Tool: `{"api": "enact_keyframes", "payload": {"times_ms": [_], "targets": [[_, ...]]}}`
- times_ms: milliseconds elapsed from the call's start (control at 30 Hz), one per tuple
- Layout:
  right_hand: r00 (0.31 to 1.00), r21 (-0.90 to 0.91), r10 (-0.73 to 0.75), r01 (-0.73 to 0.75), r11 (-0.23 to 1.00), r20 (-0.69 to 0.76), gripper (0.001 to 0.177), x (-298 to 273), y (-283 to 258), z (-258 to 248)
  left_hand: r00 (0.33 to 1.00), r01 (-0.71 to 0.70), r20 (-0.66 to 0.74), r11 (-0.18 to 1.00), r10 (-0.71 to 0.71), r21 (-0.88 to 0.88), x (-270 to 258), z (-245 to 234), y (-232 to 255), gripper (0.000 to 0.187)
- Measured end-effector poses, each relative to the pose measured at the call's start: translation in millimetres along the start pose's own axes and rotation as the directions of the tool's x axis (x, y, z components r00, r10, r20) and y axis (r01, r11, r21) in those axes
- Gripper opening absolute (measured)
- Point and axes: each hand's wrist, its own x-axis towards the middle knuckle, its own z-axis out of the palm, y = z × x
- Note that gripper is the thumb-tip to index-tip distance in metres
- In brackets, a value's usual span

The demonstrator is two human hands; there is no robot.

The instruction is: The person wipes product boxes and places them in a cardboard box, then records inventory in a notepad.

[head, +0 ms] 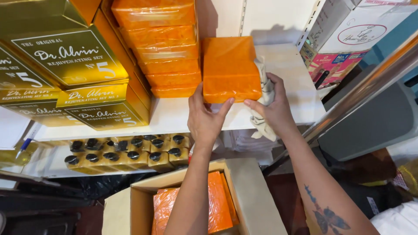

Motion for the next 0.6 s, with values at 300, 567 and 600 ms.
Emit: {"api": "enact_keyframes", "payload": {"times_ms": [300, 567, 600], "targets": [[0.996, 0.085, 0.092, -0.091, 0.992, -0.006, 0.074, 1, -1, 7, 0.996, -0.078, -0.045, 0.997, 0.077, 0.000, -5, 4, -5, 0.089], [0.982, 0.064, 0.176, -0.172, 0.983, -0.063, 0.064, 8, -12, 10, 0.999, 0.021, -0.034, 0.992, -0.026, -0.126, 0, 0, 6, 0.077], [0.981, 0.066, 0.175, -0.170, 0.983, -0.089, 0.060, 10, -11, 11, 0.996, 0.063, -0.048, 0.988, -0.071, -0.143, 2, 0, 8, 0.075]]}}
